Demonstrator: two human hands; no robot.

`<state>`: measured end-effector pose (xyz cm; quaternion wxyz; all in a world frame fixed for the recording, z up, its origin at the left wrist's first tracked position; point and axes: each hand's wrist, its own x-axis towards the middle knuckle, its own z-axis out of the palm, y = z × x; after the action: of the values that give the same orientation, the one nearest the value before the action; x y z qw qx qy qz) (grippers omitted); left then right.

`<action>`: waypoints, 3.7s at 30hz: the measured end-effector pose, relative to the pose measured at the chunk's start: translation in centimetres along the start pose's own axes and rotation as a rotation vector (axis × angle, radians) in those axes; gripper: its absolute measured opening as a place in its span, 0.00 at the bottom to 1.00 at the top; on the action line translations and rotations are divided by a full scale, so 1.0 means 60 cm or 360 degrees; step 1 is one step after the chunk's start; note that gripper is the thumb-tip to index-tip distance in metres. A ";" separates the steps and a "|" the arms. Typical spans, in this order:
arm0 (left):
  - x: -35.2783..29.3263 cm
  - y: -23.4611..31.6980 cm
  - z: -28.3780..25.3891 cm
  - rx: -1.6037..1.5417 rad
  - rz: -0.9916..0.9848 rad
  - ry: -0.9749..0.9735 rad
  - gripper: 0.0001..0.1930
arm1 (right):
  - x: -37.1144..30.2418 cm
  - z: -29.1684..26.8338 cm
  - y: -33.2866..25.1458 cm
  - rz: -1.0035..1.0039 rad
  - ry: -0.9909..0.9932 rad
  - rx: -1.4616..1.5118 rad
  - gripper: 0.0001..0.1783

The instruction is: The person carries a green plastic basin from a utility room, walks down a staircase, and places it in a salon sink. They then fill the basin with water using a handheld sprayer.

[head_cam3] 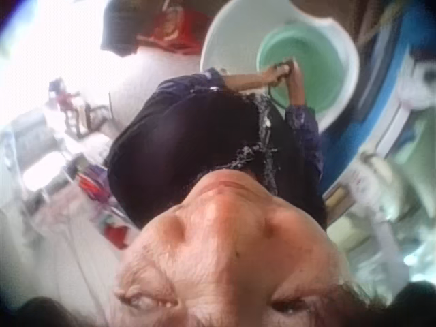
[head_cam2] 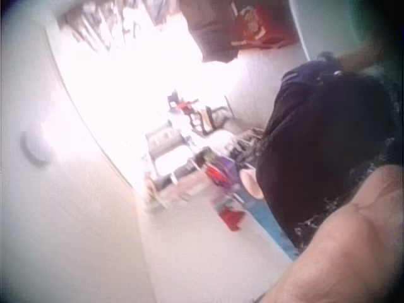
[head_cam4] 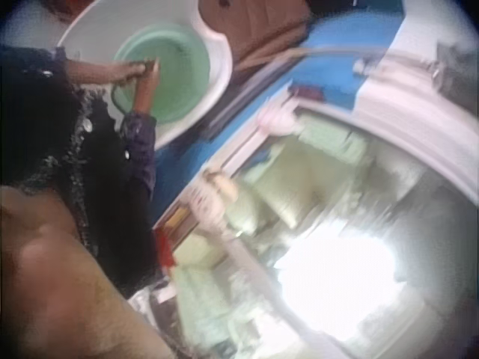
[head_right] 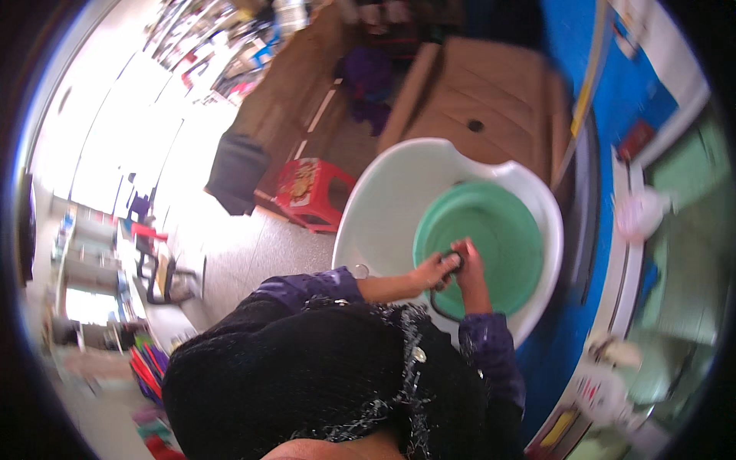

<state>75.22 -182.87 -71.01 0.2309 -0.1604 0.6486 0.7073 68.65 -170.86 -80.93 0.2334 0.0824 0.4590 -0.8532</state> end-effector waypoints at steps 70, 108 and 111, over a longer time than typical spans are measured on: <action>0.120 -0.097 0.113 -0.1042 -0.0484 -0.0353 0.10 | -0.420 0.082 -0.191 -0.0745 0.0603 -0.1240 0.33; 0.200 -0.006 0.058 -0.0850 -0.0477 -0.0390 0.11 | -0.341 0.056 -0.250 -0.0892 0.0586 -0.1129 0.33; 0.191 -0.001 0.059 -0.0708 -0.0465 -0.0366 0.12 | -0.340 0.049 -0.250 -0.0883 0.0629 -0.1081 0.33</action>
<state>65.88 -177.98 -76.71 0.3615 -0.2176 0.4171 0.8049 79.66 -159.64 -60.84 -0.0810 0.0367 0.7520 -0.6532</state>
